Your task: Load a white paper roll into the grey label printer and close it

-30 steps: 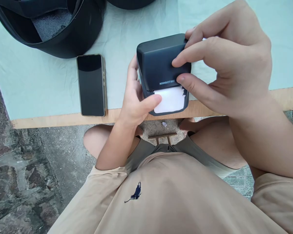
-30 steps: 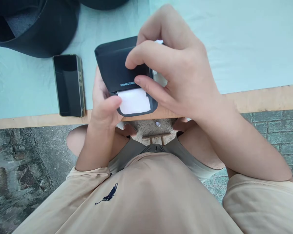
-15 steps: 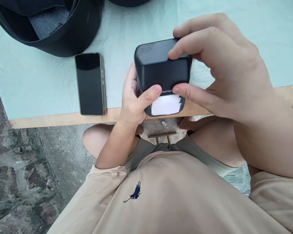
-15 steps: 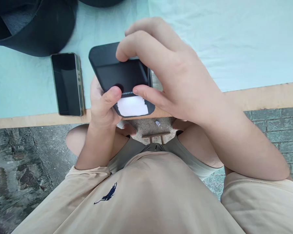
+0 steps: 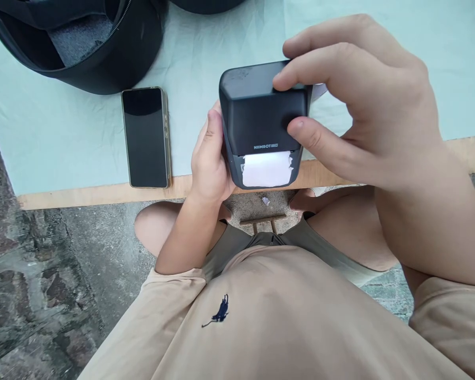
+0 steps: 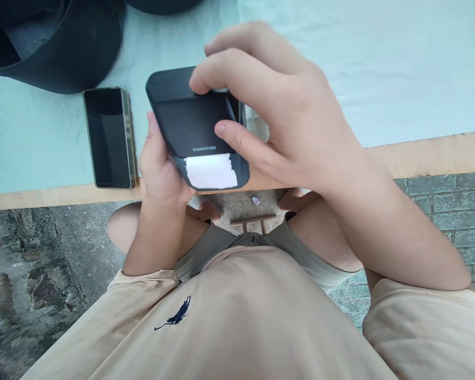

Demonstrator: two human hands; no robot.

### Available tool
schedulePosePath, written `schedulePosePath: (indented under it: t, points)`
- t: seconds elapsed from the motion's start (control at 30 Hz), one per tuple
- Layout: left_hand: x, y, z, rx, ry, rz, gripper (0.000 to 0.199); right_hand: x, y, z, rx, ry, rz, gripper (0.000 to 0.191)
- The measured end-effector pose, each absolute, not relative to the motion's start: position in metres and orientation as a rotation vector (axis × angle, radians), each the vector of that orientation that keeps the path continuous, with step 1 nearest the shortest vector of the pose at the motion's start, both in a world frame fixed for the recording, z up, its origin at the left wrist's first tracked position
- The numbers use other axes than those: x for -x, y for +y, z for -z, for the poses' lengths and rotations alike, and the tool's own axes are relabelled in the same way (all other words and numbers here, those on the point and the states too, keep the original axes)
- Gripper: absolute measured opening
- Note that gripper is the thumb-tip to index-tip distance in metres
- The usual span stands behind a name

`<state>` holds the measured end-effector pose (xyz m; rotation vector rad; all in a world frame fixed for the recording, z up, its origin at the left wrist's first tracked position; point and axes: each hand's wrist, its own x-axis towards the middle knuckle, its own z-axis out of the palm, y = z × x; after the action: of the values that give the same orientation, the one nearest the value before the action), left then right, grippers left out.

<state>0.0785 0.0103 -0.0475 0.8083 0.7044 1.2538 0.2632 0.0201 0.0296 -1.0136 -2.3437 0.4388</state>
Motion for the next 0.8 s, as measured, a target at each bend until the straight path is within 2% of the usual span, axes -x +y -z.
schedulePosePath:
  t: [0.2,0.37,0.57,0.8]
  points:
    - [-0.075,0.01,0.05,-0.855,0.851,-1.253,0.05,-0.262,0.019,-0.03,0.978,-2.378,-0.447,0.041]
    - [-0.079,0.004,0.037,-0.833,0.899,-1.266,0.046,-0.262,0.017,-0.033,1.048,-2.417,-0.534,0.051]
    - [-0.08,0.003,0.04,-0.893,0.998,-1.264,0.063,-0.264,0.017,-0.034,1.022,-2.449,-0.565,0.063]
    - [-0.08,0.003,0.034,-0.789,0.961,-1.216,0.055,-0.266,0.019,-0.04,1.035,-2.434,-0.532,0.062]
